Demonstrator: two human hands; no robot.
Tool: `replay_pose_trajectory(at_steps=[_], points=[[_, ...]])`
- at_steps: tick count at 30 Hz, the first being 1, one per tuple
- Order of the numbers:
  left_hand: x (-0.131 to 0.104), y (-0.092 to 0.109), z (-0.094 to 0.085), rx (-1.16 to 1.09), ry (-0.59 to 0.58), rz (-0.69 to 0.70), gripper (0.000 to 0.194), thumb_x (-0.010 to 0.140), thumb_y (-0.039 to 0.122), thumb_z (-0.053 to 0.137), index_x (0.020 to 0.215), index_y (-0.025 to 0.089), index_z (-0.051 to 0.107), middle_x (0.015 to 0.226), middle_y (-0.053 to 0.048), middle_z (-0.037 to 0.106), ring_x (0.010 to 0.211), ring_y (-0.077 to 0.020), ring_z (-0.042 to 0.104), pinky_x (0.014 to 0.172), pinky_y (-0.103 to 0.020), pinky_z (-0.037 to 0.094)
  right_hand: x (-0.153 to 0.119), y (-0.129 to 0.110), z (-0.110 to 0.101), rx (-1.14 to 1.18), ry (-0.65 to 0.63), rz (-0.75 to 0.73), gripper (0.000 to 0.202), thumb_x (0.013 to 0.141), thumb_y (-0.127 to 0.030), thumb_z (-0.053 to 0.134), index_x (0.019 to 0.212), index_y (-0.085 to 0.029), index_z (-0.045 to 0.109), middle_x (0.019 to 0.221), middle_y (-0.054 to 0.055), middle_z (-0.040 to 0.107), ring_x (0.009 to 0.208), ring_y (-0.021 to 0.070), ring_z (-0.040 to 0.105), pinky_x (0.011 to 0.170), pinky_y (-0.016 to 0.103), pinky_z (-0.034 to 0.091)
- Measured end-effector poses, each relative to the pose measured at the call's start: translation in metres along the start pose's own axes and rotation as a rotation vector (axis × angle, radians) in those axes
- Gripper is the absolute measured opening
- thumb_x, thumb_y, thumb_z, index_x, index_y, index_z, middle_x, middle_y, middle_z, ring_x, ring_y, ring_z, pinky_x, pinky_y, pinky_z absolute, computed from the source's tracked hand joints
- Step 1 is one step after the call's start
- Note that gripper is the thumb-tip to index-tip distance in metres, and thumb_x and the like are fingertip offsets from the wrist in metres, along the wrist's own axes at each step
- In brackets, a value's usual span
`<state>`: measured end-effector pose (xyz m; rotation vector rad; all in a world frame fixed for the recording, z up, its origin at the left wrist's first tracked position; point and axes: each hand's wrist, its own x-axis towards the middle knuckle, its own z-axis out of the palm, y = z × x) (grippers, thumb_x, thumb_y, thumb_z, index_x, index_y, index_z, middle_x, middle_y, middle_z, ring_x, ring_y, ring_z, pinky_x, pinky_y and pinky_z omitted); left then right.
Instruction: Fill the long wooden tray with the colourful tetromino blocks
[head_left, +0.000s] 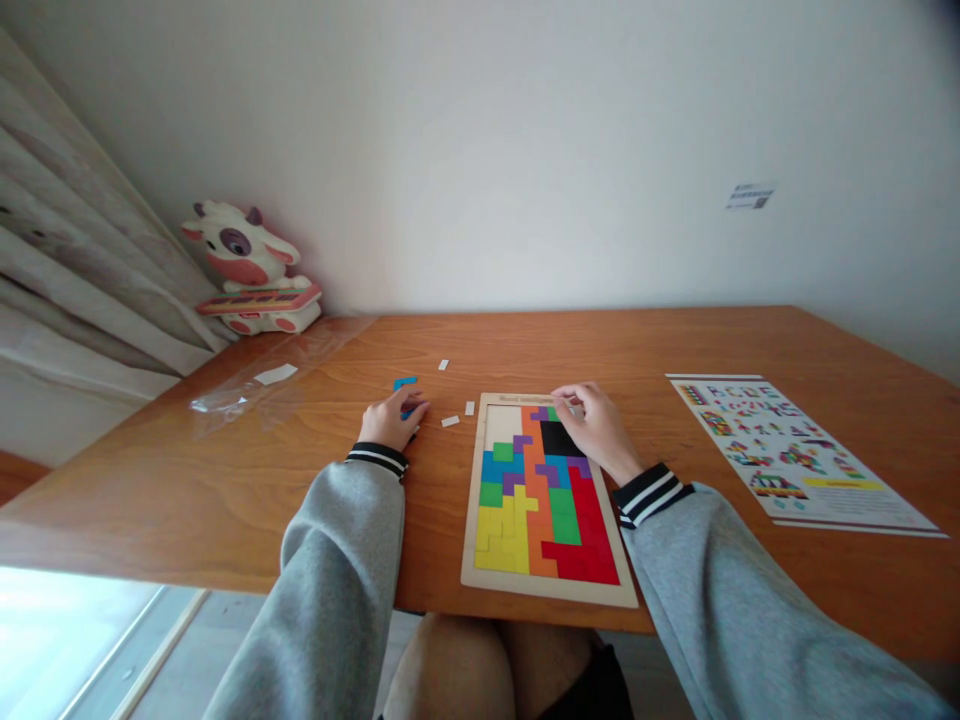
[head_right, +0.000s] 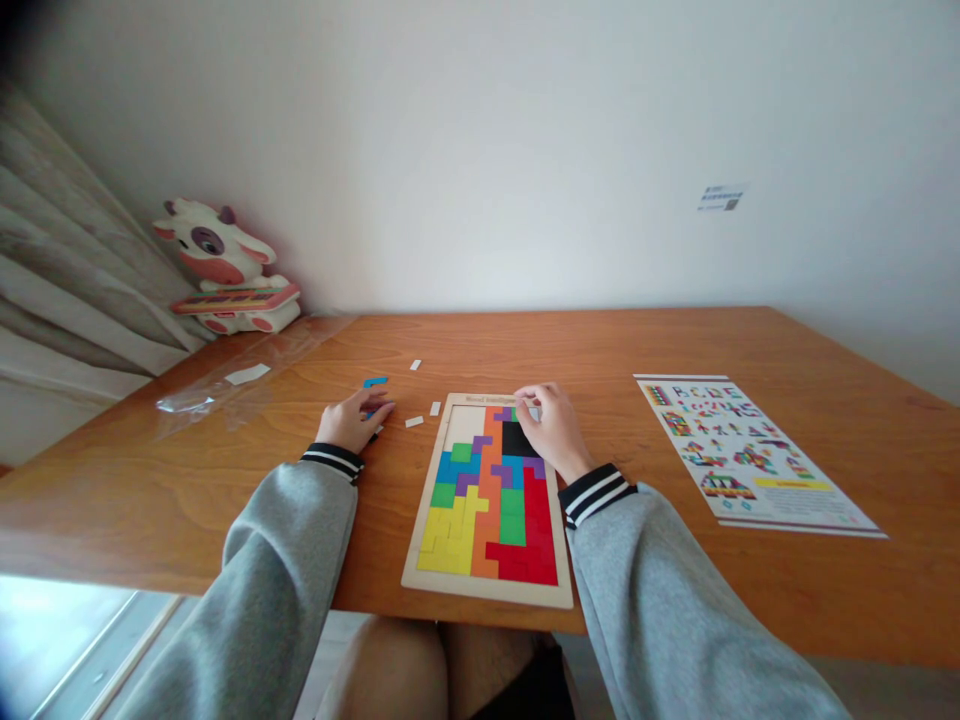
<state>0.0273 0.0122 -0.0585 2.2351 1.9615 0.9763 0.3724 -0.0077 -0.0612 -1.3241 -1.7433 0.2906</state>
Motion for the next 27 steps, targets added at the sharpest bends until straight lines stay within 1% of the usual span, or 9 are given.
replay_pose_trajectory(at_steps=[3, 5, 8, 11, 15, 17, 20, 24, 27], points=[[-0.001, 0.009, -0.001, -0.025, -0.032, 0.235, 0.022, 0.085, 0.039, 0.063, 0.096, 0.022, 0.07, 0.094, -0.006, 0.075, 0.09, -0.0217, 0.07, 0.085, -0.033, 0.055, 0.0, -0.001, 0.0, -0.002, -0.001, -0.009, 0.019, 0.089, -0.034, 0.053, 0.091, -0.02, 0.066, 0.094, 0.009, 0.067, 0.086, 0.023, 0.062, 0.082, 0.041, 0.052], [-0.004, 0.016, -0.003, -0.047, -0.088, 0.376, 0.024, 0.086, 0.042, 0.061, 0.092, 0.022, 0.071, 0.091, -0.006, 0.075, 0.086, -0.0205, 0.069, 0.086, -0.034, 0.054, 0.0, -0.002, 0.0, -0.009, 0.009, -0.026, 0.019, 0.089, -0.033, 0.053, 0.091, -0.019, 0.066, 0.094, 0.01, 0.067, 0.088, 0.0234, 0.062, 0.083, 0.041, 0.052], [-0.007, 0.023, -0.004, -0.069, -0.145, 0.431, 0.027, 0.089, 0.045, 0.058, 0.093, 0.023, 0.072, 0.083, -0.004, 0.074, 0.078, -0.0181, 0.068, 0.081, -0.032, 0.055, 0.001, -0.004, -0.001, -0.004, 0.015, -0.036, 0.018, 0.089, -0.032, 0.053, 0.09, -0.02, 0.066, 0.094, 0.009, 0.067, 0.09, 0.0236, 0.062, 0.083, 0.041, 0.052], [-0.008, 0.023, -0.005, -0.058, -0.119, 0.403, 0.025, 0.088, 0.046, 0.06, 0.092, 0.024, 0.072, 0.087, -0.004, 0.075, 0.083, -0.0194, 0.068, 0.083, -0.033, 0.055, 0.0, -0.005, -0.002, 0.007, 0.009, -0.022, 0.018, 0.089, -0.032, 0.054, 0.09, -0.02, 0.067, 0.094, 0.009, 0.067, 0.089, 0.0236, 0.062, 0.083, 0.042, 0.052], [-0.005, 0.009, -0.007, 0.053, 0.053, 0.209, 0.026, 0.084, 0.046, 0.065, 0.095, 0.023, 0.073, 0.098, -0.006, 0.076, 0.094, -0.0255, 0.07, 0.091, -0.039, 0.053, 0.0, -0.005, -0.001, 0.01, 0.007, -0.022, 0.019, 0.089, -0.033, 0.053, 0.091, -0.02, 0.067, 0.095, 0.01, 0.066, 0.089, 0.0238, 0.063, 0.084, 0.043, 0.052], [-0.005, 0.001, -0.008, 0.087, 0.033, 0.096, 0.032, 0.081, 0.05, 0.068, 0.1, 0.024, 0.072, 0.098, -0.005, 0.077, 0.093, -0.0261, 0.071, 0.086, -0.038, 0.055, 0.0, -0.005, -0.001, 0.015, 0.009, -0.026, 0.019, 0.089, -0.033, 0.052, 0.09, -0.02, 0.067, 0.094, 0.009, 0.066, 0.089, 0.0238, 0.063, 0.084, 0.043, 0.052], [-0.004, -0.006, -0.006, 0.074, -0.033, 0.009, 0.033, 0.079, 0.052, 0.07, 0.101, 0.028, 0.071, 0.093, -0.001, 0.078, 0.087, -0.0233, 0.073, 0.078, -0.034, 0.057, 0.0, -0.006, 0.0, 0.015, 0.01, -0.025, 0.019, 0.089, -0.033, 0.053, 0.09, -0.02, 0.067, 0.094, 0.01, 0.066, 0.089, 0.0239, 0.063, 0.083, 0.042, 0.052], [-0.002, -0.004, -0.005, 0.05, -0.049, 0.015, 0.024, 0.081, 0.046, 0.068, 0.096, 0.027, 0.072, 0.089, 0.0, 0.078, 0.077, -0.0198, 0.073, 0.075, -0.03, 0.057, 0.0, -0.005, 0.001, 0.013, 0.013, -0.034, 0.019, 0.089, -0.033, 0.053, 0.09, -0.02, 0.067, 0.094, 0.009, 0.066, 0.088, 0.0234, 0.063, 0.083, 0.042, 0.052], [-0.001, 0.001, -0.003, 0.06, -0.061, 0.042, 0.022, 0.083, 0.044, 0.066, 0.096, 0.026, 0.072, 0.093, -0.001, 0.078, 0.078, -0.02, 0.073, 0.076, -0.03, 0.056, 0.0, -0.004, 0.001, 0.017, 0.014, -0.038, 0.019, 0.089, -0.033, 0.053, 0.09, -0.02, 0.067, 0.094, 0.009, 0.066, 0.088, 0.0232, 0.062, 0.083, 0.042, 0.052]])
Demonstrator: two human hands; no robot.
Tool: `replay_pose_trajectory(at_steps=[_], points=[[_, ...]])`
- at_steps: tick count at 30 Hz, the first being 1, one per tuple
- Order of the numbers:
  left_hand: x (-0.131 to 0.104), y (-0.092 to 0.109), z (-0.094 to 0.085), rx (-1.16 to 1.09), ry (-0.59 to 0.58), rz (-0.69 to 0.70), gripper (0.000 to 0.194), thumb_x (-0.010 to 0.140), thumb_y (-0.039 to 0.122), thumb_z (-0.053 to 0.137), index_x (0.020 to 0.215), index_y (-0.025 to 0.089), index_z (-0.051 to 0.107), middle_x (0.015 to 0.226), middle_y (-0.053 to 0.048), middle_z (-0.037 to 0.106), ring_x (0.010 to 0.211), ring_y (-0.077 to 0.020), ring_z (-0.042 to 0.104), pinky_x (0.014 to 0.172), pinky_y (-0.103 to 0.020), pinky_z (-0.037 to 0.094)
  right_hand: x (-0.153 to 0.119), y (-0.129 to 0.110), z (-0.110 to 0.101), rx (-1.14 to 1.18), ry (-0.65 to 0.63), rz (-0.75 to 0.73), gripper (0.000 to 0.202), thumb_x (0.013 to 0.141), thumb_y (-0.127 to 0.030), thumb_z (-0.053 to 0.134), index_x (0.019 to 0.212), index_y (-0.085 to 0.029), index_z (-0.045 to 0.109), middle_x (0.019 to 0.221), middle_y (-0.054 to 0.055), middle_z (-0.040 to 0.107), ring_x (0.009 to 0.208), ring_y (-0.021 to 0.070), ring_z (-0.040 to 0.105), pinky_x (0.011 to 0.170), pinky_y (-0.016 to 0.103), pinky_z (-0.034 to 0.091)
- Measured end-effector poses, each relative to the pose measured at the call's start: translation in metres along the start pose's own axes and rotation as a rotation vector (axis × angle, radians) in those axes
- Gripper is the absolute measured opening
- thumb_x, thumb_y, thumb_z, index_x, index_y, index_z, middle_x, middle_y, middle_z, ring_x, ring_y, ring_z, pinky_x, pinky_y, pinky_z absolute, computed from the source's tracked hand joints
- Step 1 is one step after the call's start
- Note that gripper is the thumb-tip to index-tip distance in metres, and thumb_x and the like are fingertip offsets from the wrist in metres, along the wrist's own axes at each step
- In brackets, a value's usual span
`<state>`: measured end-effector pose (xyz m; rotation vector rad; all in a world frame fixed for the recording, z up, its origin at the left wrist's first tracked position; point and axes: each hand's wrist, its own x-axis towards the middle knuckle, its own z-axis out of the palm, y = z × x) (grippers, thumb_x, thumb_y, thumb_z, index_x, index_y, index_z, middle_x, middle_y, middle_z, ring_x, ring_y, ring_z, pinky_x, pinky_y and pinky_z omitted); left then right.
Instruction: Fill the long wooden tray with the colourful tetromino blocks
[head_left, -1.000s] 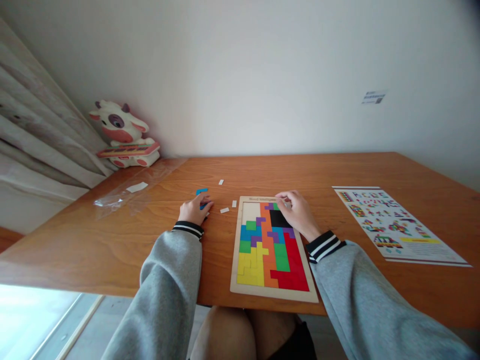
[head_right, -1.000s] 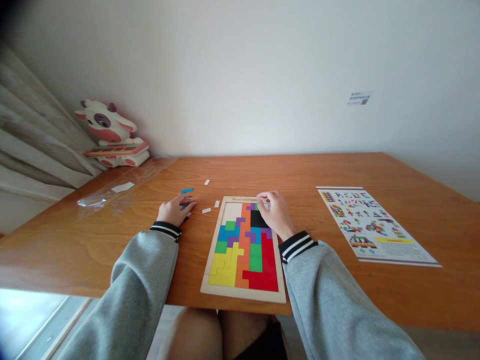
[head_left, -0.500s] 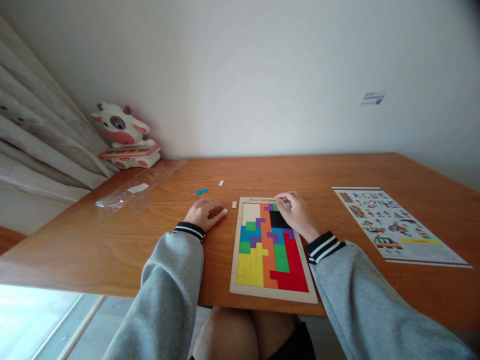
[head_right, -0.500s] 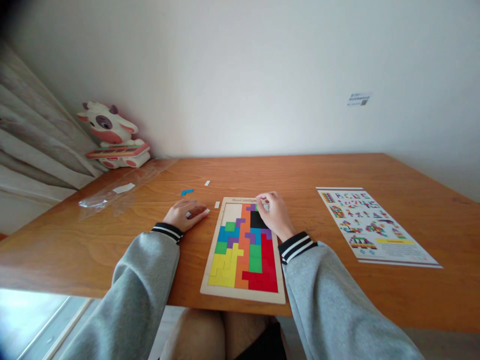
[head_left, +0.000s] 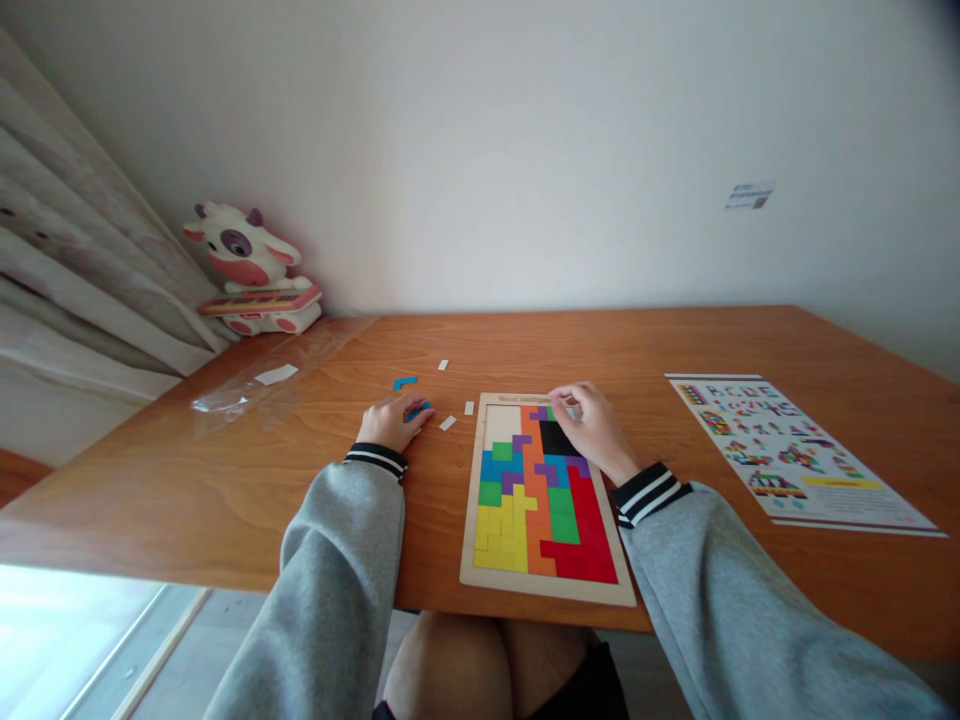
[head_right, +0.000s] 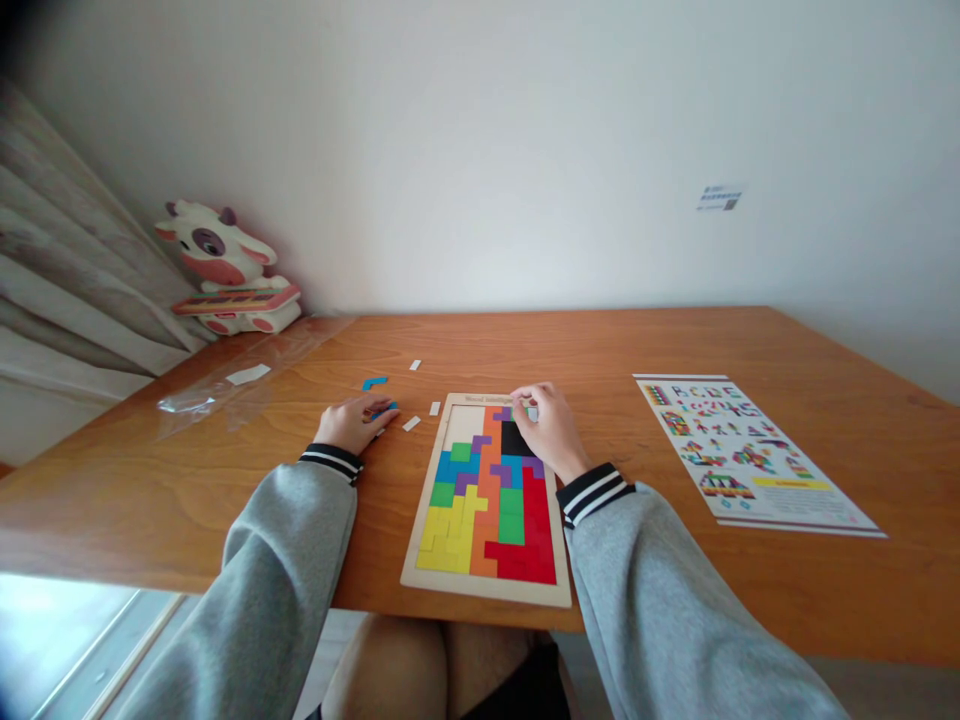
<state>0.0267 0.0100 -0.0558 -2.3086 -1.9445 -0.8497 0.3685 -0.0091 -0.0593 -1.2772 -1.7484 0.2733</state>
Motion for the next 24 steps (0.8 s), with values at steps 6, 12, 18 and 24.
replay_pose_trajectory(at_steps=[6, 12, 18, 24], points=[[0.001, -0.002, 0.005, 0.069, 0.109, -0.043, 0.023, 0.088, 0.037, 0.056, 0.1, 0.025, 0.072, 0.087, -0.002, 0.078, 0.078, -0.0217, 0.073, 0.072, -0.03, 0.055, 0.0, -0.001, -0.002, -0.008, -0.007, 0.002, 0.02, 0.09, -0.035, 0.052, 0.09, -0.021, 0.067, 0.094, 0.01, 0.067, 0.089, 0.0238, 0.063, 0.083, 0.042, 0.052], [0.002, 0.007, 0.003, -0.022, 0.15, -0.027, 0.02, 0.085, 0.032, 0.058, 0.098, 0.024, 0.072, 0.087, -0.003, 0.077, 0.072, -0.0184, 0.071, 0.072, -0.028, 0.056, 0.0, -0.001, -0.003, -0.023, -0.006, 0.005, 0.02, 0.09, -0.035, 0.053, 0.091, -0.021, 0.067, 0.094, 0.009, 0.067, 0.089, 0.0236, 0.062, 0.083, 0.042, 0.052], [-0.009, 0.051, 0.01, -0.501, 0.109, 0.021, 0.025, 0.085, 0.04, 0.063, 0.099, 0.021, 0.07, 0.086, -0.003, 0.076, 0.074, -0.0164, 0.072, 0.068, -0.027, 0.06, 0.001, 0.0, -0.002, -0.03, -0.005, 0.011, 0.02, 0.09, -0.034, 0.053, 0.091, -0.021, 0.067, 0.094, 0.009, 0.066, 0.089, 0.0234, 0.062, 0.082, 0.041, 0.052], [-0.014, 0.084, 0.018, -0.57, -0.072, 0.181, 0.02, 0.086, 0.036, 0.064, 0.099, 0.023, 0.073, 0.094, -0.002, 0.077, 0.077, -0.0147, 0.07, 0.071, -0.026, 0.058, 0.0, -0.002, -0.002, -0.014, -0.008, 0.019, 0.019, 0.09, -0.033, 0.053, 0.09, -0.02, 0.067, 0.094, 0.009, 0.066, 0.092, 0.0242, 0.062, 0.084, 0.042, 0.052]])
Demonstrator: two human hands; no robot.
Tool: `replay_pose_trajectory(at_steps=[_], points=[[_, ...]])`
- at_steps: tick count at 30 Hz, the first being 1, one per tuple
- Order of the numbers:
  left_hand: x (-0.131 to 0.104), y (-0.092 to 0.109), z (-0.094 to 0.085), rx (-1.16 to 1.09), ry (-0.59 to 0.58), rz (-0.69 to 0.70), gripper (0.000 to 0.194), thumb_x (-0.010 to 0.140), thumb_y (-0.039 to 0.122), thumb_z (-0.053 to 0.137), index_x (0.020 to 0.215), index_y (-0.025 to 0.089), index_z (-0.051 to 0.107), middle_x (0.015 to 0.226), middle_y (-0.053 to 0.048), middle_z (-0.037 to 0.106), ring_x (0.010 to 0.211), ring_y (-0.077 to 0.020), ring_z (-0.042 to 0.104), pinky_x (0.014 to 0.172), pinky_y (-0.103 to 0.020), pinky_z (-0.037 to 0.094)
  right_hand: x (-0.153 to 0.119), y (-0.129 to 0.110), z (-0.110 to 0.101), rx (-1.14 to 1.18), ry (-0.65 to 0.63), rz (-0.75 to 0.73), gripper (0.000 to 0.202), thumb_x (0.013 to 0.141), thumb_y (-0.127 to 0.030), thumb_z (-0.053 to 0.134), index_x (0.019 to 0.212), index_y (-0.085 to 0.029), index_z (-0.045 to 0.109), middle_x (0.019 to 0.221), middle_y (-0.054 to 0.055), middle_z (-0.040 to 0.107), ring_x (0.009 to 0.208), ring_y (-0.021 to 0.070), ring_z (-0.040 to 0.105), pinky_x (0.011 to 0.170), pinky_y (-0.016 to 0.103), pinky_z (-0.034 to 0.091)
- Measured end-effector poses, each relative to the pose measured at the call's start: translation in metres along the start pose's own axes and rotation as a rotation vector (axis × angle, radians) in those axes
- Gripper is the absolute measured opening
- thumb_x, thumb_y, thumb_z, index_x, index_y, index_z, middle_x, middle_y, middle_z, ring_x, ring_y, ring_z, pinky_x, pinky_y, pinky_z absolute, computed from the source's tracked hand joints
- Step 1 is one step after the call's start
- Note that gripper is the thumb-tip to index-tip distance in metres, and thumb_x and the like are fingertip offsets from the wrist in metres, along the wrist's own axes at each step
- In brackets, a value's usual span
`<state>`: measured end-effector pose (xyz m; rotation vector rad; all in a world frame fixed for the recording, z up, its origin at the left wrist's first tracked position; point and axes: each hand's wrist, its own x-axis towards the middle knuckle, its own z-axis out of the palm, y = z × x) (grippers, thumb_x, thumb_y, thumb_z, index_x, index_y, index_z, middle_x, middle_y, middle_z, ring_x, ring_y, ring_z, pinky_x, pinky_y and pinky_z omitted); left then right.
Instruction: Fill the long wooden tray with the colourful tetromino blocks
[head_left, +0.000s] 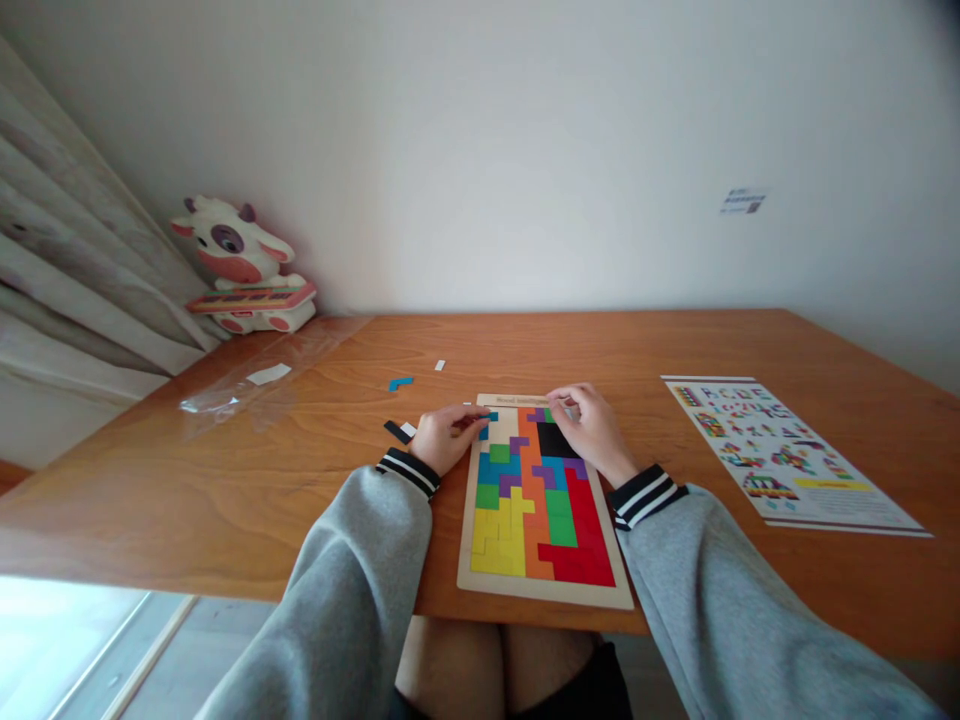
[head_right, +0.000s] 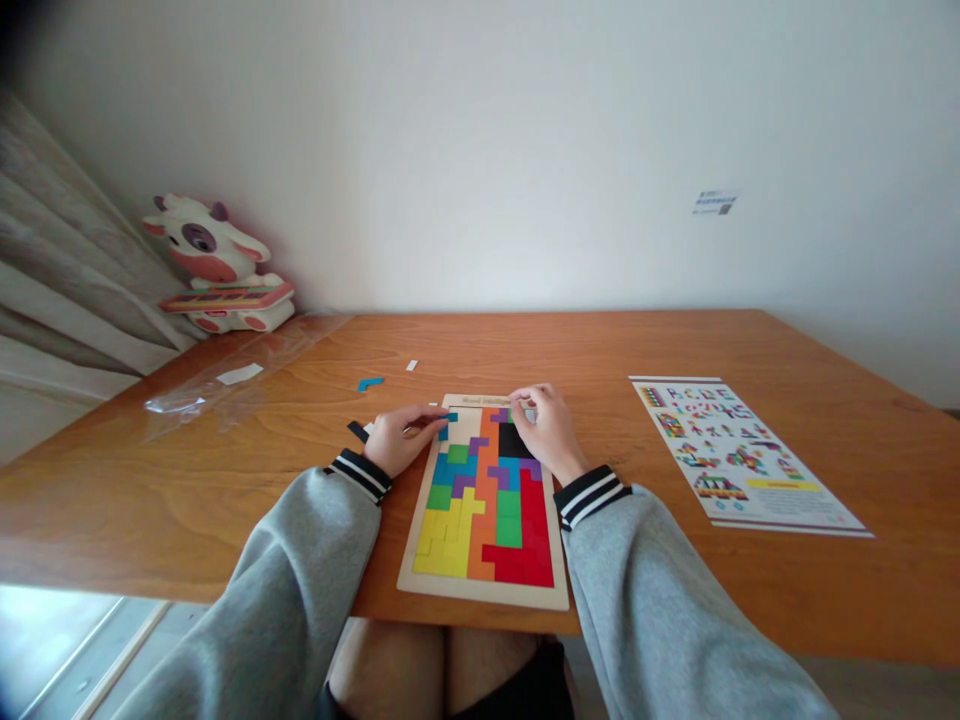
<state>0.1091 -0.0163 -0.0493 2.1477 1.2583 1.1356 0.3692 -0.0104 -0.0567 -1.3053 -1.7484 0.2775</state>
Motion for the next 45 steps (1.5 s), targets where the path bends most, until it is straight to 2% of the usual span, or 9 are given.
replay_pose_trajectory(at_steps=[6, 10, 14, 20, 28, 33, 39, 42, 45], points=[[0.003, -0.002, -0.001, 0.141, -0.046, -0.046, 0.019, 0.086, 0.034, 0.066, 0.099, 0.023, 0.075, 0.078, 0.0, 0.073, 0.059, -0.0116, 0.059, 0.058, -0.023, 0.051, 0.0, -0.001, 0.0, -0.008, -0.01, 0.004, 0.018, 0.089, -0.031, 0.054, 0.089, -0.021, 0.068, 0.094, 0.009, 0.065, 0.09, 0.0238, 0.062, 0.084, 0.042, 0.052], [0.003, -0.003, -0.002, 0.204, -0.111, 0.045, 0.018, 0.087, 0.034, 0.066, 0.096, 0.021, 0.074, 0.076, -0.001, 0.071, 0.069, -0.0139, 0.062, 0.07, -0.026, 0.052, 0.0, 0.001, 0.001, -0.009, -0.004, -0.004, 0.018, 0.088, -0.031, 0.054, 0.089, -0.02, 0.068, 0.093, 0.009, 0.066, 0.088, 0.0229, 0.062, 0.083, 0.041, 0.052], [0.004, -0.003, -0.001, 0.193, -0.134, 0.157, 0.016, 0.088, 0.031, 0.065, 0.097, 0.02, 0.072, 0.09, -0.004, 0.074, 0.087, -0.0182, 0.066, 0.087, -0.032, 0.05, 0.0, 0.002, 0.002, -0.006, -0.004, -0.003, 0.018, 0.088, -0.031, 0.054, 0.089, -0.02, 0.068, 0.093, 0.009, 0.066, 0.086, 0.0225, 0.062, 0.083, 0.04, 0.051], [0.002, -0.001, -0.003, 0.162, -0.159, 0.18, 0.014, 0.09, 0.03, 0.062, 0.093, 0.021, 0.072, 0.077, -0.001, 0.071, 0.073, -0.0158, 0.063, 0.076, -0.029, 0.051, 0.0, 0.003, 0.002, -0.012, -0.005, -0.005, 0.018, 0.088, -0.032, 0.054, 0.089, -0.021, 0.068, 0.094, 0.009, 0.065, 0.086, 0.0226, 0.062, 0.082, 0.041, 0.051], [0.001, 0.003, -0.003, 0.181, -0.145, 0.204, 0.013, 0.09, 0.03, 0.06, 0.091, 0.021, 0.07, 0.076, -0.001, 0.07, 0.073, -0.0157, 0.062, 0.075, -0.03, 0.051, 0.0, 0.004, 0.003, 0.001, -0.014, 0.007, 0.018, 0.088, -0.032, 0.054, 0.09, -0.02, 0.069, 0.095, 0.009, 0.065, 0.087, 0.0224, 0.062, 0.083, 0.041, 0.052], [0.002, -0.001, -0.007, 0.267, -0.053, 0.262, 0.015, 0.091, 0.027, 0.056, 0.094, 0.019, 0.069, 0.093, -0.005, 0.072, 0.087, -0.019, 0.065, 0.084, -0.034, 0.051, -0.001, 0.003, 0.002, 0.006, 0.002, -0.005, 0.018, 0.088, -0.033, 0.054, 0.088, -0.021, 0.068, 0.093, 0.008, 0.066, 0.087, 0.0227, 0.062, 0.082, 0.04, 0.052], [0.0, -0.021, -0.022, 0.551, 0.033, 0.13, 0.023, 0.088, 0.033, 0.058, 0.103, 0.019, 0.069, 0.102, -0.009, 0.072, 0.095, -0.0256, 0.064, 0.091, -0.042, 0.049, 0.0, 0.004, 0.003, 0.016, 0.002, 0.001, 0.018, 0.088, -0.033, 0.054, 0.089, -0.021, 0.068, 0.094, 0.009, 0.066, 0.088, 0.0228, 0.063, 0.083, 0.04, 0.052], [0.0, -0.025, -0.025, 0.598, 0.005, 0.04, 0.031, 0.087, 0.04, 0.059, 0.107, 0.018, 0.067, 0.101, -0.01, 0.073, 0.096, -0.0272, 0.065, 0.09, -0.042, 0.05, 0.0, 0.004, 0.003, 0.015, 0.0, -0.004, 0.018, 0.088, -0.032, 0.054, 0.089, -0.021, 0.068, 0.094, 0.009, 0.066, 0.089, 0.0227, 0.063, 0.083, 0.04, 0.052], [-0.001, -0.024, -0.026, 0.605, -0.039, 0.039, 0.026, 0.088, 0.038, 0.057, 0.101, 0.02, 0.069, 0.095, -0.008, 0.074, 0.09, -0.025, 0.067, 0.086, -0.039, 0.052, -0.001, 0.004, 0.002, 0.005, 0.002, -0.002, 0.018, 0.088, -0.032, 0.054, 0.09, -0.021, 0.068, 0.094, 0.009, 0.066, 0.088, 0.0225, 0.063, 0.083, 0.04, 0.052]])
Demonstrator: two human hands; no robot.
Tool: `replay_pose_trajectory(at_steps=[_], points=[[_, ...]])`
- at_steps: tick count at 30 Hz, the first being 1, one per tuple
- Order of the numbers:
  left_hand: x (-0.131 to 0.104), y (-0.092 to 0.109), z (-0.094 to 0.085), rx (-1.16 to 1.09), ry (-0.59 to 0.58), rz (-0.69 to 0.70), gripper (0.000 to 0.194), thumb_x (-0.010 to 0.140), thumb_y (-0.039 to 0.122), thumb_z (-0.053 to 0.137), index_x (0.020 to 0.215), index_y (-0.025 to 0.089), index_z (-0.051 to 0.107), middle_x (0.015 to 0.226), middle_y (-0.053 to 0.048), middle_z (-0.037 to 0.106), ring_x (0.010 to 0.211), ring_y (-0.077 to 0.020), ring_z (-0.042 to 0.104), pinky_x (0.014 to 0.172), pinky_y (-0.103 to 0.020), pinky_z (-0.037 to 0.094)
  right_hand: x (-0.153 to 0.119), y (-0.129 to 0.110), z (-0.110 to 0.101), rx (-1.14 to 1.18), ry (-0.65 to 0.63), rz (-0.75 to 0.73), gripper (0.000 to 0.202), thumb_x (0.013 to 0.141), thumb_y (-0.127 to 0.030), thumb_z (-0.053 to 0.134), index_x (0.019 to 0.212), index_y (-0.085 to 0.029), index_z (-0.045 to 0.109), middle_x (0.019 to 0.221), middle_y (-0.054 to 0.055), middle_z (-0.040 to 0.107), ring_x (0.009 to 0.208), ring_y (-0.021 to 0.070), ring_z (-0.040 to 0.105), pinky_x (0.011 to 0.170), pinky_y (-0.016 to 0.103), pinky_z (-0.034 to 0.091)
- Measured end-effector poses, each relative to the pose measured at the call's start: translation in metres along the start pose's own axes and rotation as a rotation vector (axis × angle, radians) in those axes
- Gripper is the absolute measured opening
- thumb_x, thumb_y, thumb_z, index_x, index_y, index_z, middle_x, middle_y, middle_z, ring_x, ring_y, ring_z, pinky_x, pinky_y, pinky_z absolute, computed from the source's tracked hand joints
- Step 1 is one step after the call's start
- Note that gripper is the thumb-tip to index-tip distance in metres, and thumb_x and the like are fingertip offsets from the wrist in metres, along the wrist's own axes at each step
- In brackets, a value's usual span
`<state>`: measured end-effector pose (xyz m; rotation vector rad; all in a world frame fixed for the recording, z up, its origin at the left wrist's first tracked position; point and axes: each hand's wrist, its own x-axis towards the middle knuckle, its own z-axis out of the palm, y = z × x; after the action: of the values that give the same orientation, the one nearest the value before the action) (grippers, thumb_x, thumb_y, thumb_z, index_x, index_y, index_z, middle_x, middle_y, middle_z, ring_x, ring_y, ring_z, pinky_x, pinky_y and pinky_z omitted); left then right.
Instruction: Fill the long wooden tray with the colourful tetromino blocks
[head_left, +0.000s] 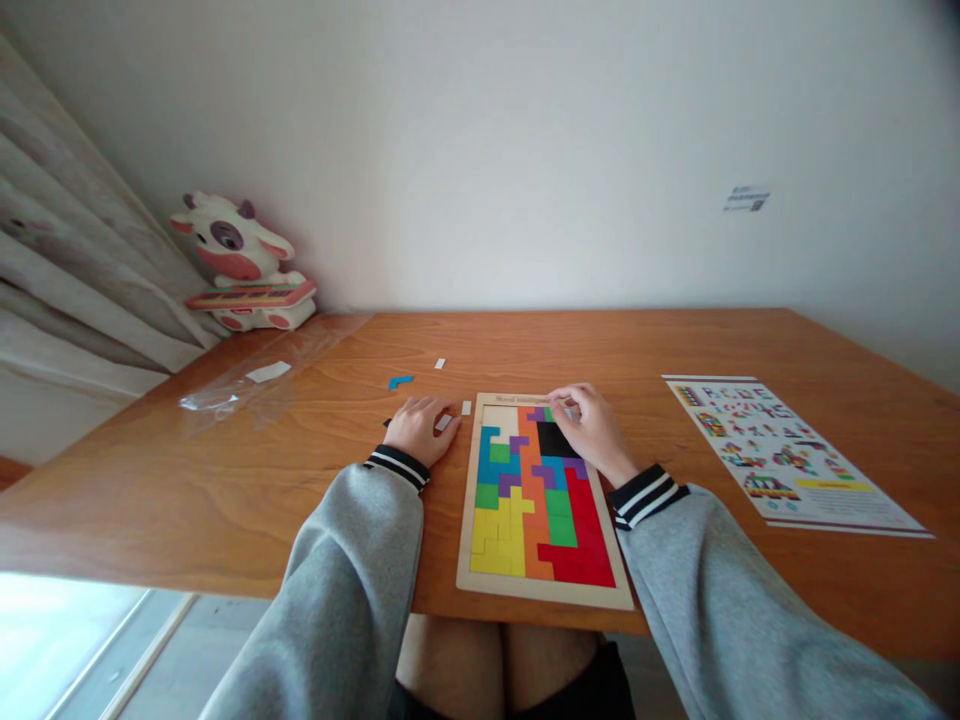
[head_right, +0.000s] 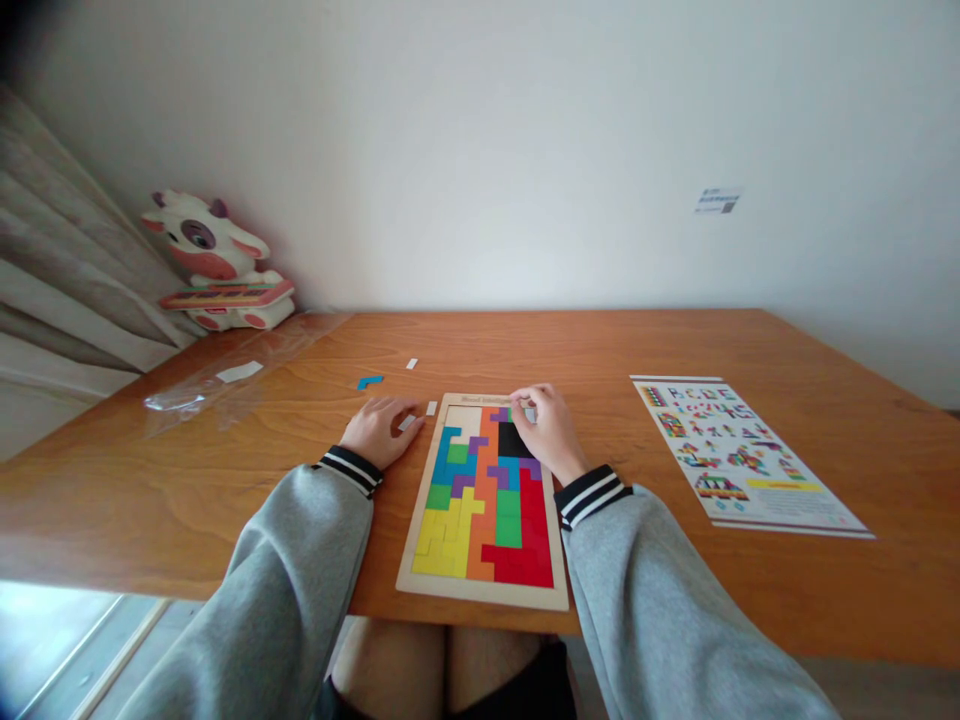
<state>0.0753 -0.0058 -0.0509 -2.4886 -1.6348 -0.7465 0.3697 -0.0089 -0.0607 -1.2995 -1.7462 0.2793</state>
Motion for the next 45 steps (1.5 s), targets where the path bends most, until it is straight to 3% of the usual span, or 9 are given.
replay_pose_trajectory(at_steps=[7, 11, 17, 25, 31, 35, 45], points=[[-0.002, -0.013, 0.002, -0.03, -0.049, -0.11, 0.021, 0.089, 0.033, 0.055, 0.099, 0.024, 0.072, 0.097, -0.003, 0.077, 0.091, -0.0219, 0.071, 0.078, -0.032, 0.056, 0.0, -0.001, -0.001, -0.001, 0.0, 0.002, 0.019, 0.088, -0.032, 0.053, 0.089, -0.02, 0.068, 0.094, 0.009, 0.066, 0.089, 0.0226, 0.062, 0.084, 0.041, 0.052], [-0.002, -0.016, 0.007, -0.109, -0.026, -0.073, 0.019, 0.088, 0.033, 0.058, 0.099, 0.025, 0.071, 0.096, -0.002, 0.077, 0.089, -0.0196, 0.072, 0.078, -0.028, 0.057, 0.0, -0.002, -0.001, 0.005, -0.004, 0.009, 0.018, 0.088, -0.032, 0.053, 0.089, -0.021, 0.068, 0.095, 0.009, 0.066, 0.09, 0.0226, 0.062, 0.085, 0.041, 0.052], [-0.002, -0.006, 0.011, -0.314, -0.008, -0.001, 0.015, 0.087, 0.033, 0.06, 0.093, 0.023, 0.07, 0.085, -0.001, 0.077, 0.072, -0.0161, 0.072, 0.068, -0.025, 0.057, 0.0, -0.003, -0.002, 0.004, -0.005, 0.012, 0.018, 0.089, -0.032, 0.054, 0.09, -0.021, 0.068, 0.095, 0.009, 0.065, 0.089, 0.0225, 0.062, 0.084, 0.041, 0.051], [-0.001, -0.001, 0.009, -0.287, 0.015, 0.079, 0.018, 0.091, 0.031, 0.055, 0.092, 0.022, 0.071, 0.088, -0.003, 0.076, 0.077, -0.0161, 0.07, 0.071, -0.025, 0.055, 0.0, -0.001, -0.001, 0.0, -0.001, 0.009, 0.017, 0.088, -0.031, 0.054, 0.089, -0.021, 0.068, 0.094, 0.008, 0.065, 0.088, 0.0223, 0.062, 0.083, 0.04, 0.051], [0.0, 0.0, 0.007, -0.321, 0.009, 0.108, 0.018, 0.088, 0.037, 0.061, 0.088, 0.021, 0.07, 0.09, -0.003, 0.074, 0.081, -0.0166, 0.069, 0.077, -0.027, 0.055, 0.0, -0.001, 0.0, 0.004, -0.001, 0.011, 0.017, 0.088, -0.031, 0.054, 0.089, -0.021, 0.068, 0.094, 0.008, 0.065, 0.088, 0.0226, 0.062, 0.083, 0.041, 0.051], [0.0, -0.003, 0.007, -0.318, 0.016, 0.052, 0.017, 0.089, 0.032, 0.057, 0.088, 0.02, 0.07, 0.085, -0.003, 0.073, 0.071, -0.0148, 0.068, 0.067, -0.025, 0.056, 0.0, -0.001, -0.001, 0.018, -0.009, 0.029, 0.017, 0.088, -0.031, 0.055, 0.09, -0.021, 0.068, 0.095, 0.008, 0.064, 0.088, 0.0223, 0.062, 0.083, 0.041, 0.051], [0.001, 0.001, 0.006, -0.232, 0.077, 0.12, 0.018, 0.09, 0.023, 0.052, 0.092, 0.022, 0.07, 0.091, -0.004, 0.075, 0.081, -0.0152, 0.07, 0.075, -0.024, 0.056, 0.0, -0.002, 0.0, 0.015, 0.008, 0.019, 0.017, 0.088, -0.033, 0.054, 0.088, -0.022, 0.067, 0.094, 0.008, 0.065, 0.087, 0.0226, 0.061, 0.083, 0.041, 0.052]])
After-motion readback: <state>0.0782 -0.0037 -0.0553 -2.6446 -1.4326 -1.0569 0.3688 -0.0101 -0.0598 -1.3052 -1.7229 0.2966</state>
